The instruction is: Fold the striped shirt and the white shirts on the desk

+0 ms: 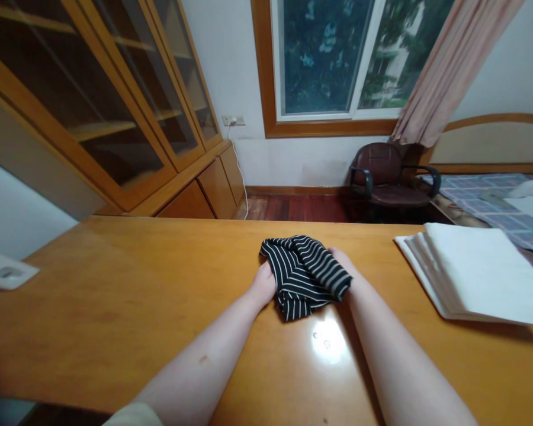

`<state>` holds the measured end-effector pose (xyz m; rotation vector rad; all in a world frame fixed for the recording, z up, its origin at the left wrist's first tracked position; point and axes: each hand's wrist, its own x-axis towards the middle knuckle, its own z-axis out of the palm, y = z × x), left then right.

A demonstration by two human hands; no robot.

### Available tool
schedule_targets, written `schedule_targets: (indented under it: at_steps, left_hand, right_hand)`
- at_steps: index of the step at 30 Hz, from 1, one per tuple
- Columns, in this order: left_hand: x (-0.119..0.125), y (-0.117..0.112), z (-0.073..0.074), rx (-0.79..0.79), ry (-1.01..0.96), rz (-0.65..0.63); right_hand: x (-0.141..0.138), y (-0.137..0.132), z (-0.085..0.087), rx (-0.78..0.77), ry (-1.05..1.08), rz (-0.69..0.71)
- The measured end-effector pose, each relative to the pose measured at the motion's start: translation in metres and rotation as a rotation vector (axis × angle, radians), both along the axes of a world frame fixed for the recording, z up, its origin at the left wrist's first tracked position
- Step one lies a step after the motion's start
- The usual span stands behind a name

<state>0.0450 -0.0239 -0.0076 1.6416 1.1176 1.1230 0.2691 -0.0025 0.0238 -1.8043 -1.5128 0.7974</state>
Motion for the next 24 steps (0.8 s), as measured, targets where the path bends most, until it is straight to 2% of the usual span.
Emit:
schedule_targets:
  at_steps: [3,5,7,9,12,15,17,19,21,23,24]
  left_hand:
    - [-0.004,0.006,-0.001,-0.099,0.06,0.231]
    - [-0.008,0.008,0.003,-0.087,0.14,0.378]
    - [-0.011,0.007,0.008,0.004,0.285,0.449]
    - [-0.01,0.004,0.014,0.088,0.466,0.394]
    - [-0.005,-0.002,0.017,0.119,0.616,0.201]
    - [0.0,-0.006,0.016,0.139,0.536,-0.036]
    - [0.001,-0.006,0.014,0.127,0.432,-0.155]
    - [0.001,-0.003,0.01,0.083,0.348,-0.134]
    - [0.002,0.002,0.005,-0.015,0.29,-0.024]
    - [0.002,0.006,0.001,-0.145,0.231,0.029]
    - [0.002,0.007,-0.001,-0.195,0.204,0.016]
  right_hand:
    - [0.01,0.008,-0.003,-0.143,-0.101,-0.043]
    - [0.016,0.01,0.003,-0.119,-0.13,-0.09]
    - [0.017,0.007,0.012,-0.07,-0.109,-0.101]
    - [0.011,0.0,0.02,-0.052,-0.07,-0.032]
    - [-0.006,-0.01,0.025,-0.097,-0.157,0.161]
    - [-0.021,-0.014,0.022,-0.13,-0.369,0.243]
    - [-0.025,-0.013,0.021,-0.098,-0.372,0.233]
    - [-0.025,-0.012,0.022,-0.004,-0.172,0.225]
    - [-0.023,-0.011,0.028,0.098,0.142,0.197]
    - [-0.016,-0.01,0.036,0.16,0.403,0.095]
    - [-0.011,-0.01,0.04,0.198,0.478,0.023]
